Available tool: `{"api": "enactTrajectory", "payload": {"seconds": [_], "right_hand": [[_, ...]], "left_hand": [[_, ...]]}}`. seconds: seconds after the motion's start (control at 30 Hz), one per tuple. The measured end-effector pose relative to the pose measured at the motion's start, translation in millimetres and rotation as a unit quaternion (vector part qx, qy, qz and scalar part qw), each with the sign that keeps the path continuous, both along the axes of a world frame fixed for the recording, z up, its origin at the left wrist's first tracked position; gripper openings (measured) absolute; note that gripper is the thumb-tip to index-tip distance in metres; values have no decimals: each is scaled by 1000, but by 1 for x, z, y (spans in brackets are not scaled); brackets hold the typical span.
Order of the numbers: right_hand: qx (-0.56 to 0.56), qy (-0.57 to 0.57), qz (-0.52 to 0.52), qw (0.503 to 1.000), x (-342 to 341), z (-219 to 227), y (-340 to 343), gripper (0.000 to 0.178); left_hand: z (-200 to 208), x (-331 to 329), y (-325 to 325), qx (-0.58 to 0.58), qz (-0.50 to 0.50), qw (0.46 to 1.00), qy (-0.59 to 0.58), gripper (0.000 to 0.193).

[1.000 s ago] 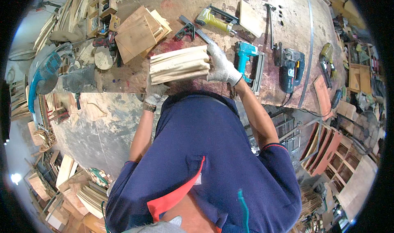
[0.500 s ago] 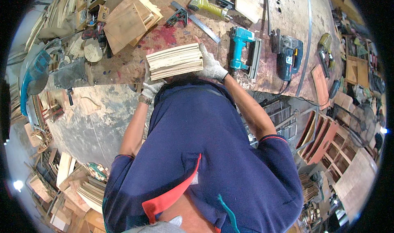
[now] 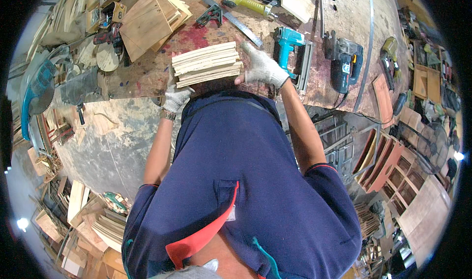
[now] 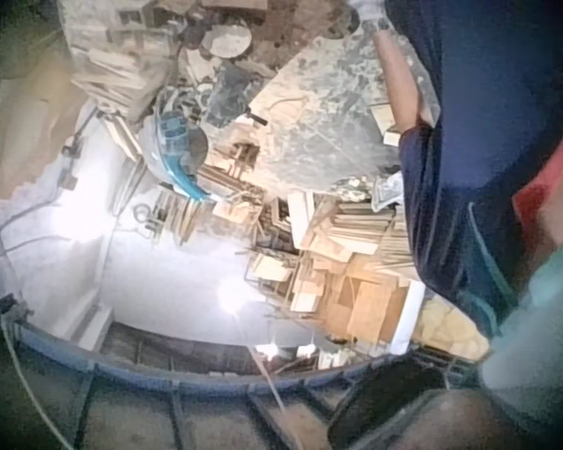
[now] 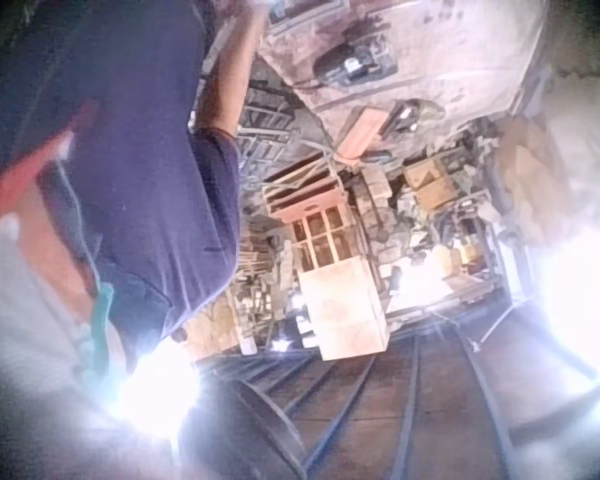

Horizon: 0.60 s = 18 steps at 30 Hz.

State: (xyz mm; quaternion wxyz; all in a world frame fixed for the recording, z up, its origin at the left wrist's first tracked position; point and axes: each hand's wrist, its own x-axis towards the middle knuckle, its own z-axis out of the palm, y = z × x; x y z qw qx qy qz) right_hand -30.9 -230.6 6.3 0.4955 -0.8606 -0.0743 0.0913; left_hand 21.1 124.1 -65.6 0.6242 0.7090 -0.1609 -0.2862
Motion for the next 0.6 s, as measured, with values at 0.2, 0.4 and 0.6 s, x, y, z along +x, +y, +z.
{"api": "enactTrajectory", "payload": {"seconds": [0.2, 0.4, 0.6], "right_hand": [[-125, -160, -52, 978, 13, 70, 29, 39], [-209, -220, 69, 950, 30, 79, 94, 37], [-157, -253, 42, 954, 33, 80, 83, 28]], "left_hand": [[-7, 1, -4, -75, 31, 996, 39, 101], [-8, 6, -7, -107, 59, 981, 153, 84], [39, 7, -7, -255, 146, 894, 339, 126]]}}
